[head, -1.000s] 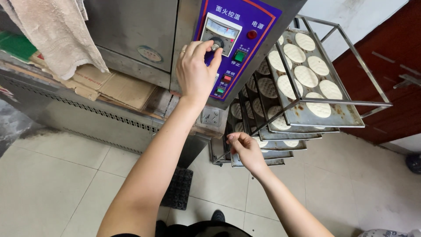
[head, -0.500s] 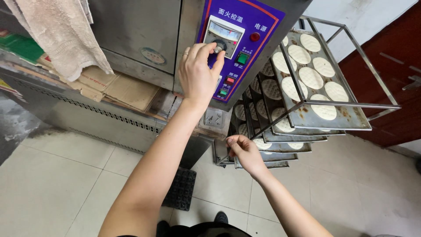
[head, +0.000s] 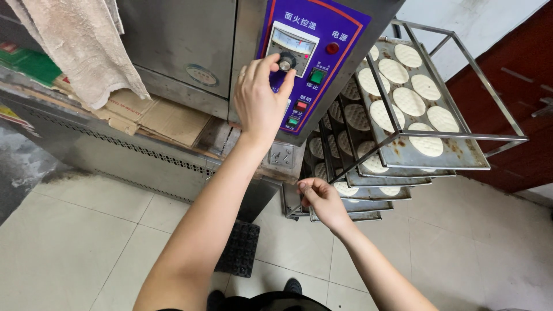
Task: Organize dough on trays, spray with water, and place them into an industrial oven for baking.
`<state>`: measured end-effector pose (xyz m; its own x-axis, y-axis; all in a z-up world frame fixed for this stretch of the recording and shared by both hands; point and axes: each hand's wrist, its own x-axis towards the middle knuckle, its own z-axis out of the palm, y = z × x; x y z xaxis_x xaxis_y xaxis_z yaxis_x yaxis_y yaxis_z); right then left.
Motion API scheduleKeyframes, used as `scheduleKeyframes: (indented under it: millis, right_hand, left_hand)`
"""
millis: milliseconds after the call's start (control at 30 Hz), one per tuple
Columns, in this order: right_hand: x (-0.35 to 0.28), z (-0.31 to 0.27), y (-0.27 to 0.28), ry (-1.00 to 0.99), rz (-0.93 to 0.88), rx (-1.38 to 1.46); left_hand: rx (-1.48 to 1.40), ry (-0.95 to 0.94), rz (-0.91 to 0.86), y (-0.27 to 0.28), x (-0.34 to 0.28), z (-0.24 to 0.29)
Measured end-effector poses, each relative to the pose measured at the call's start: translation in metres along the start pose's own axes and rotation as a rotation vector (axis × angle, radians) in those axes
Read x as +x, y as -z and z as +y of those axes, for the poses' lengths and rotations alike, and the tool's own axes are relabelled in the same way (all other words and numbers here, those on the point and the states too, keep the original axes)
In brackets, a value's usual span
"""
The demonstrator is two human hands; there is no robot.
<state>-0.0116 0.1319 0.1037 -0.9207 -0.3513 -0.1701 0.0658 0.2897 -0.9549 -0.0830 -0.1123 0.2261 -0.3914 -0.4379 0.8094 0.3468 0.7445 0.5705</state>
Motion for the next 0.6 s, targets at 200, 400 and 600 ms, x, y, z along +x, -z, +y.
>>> scheduleKeyframes:
  millis: [200,400,600]
  right_hand:
    - [-0.001,0.015,0.01,-0.001,0.029,0.032]
    - [-0.009,0.015,0.018,-0.056,0.072,0.007]
    - [-0.014,0.026,0.033,-0.014,0.093,0.05]
  left_hand:
    - [0.103,0.001,0.139,-0.005,-0.046,0.029]
    - [0.163,-0.115,-0.318,-0.014,-0.077,0.059]
    - [0.418,-0.043,-0.557,-0.032,-0.059,0.056]
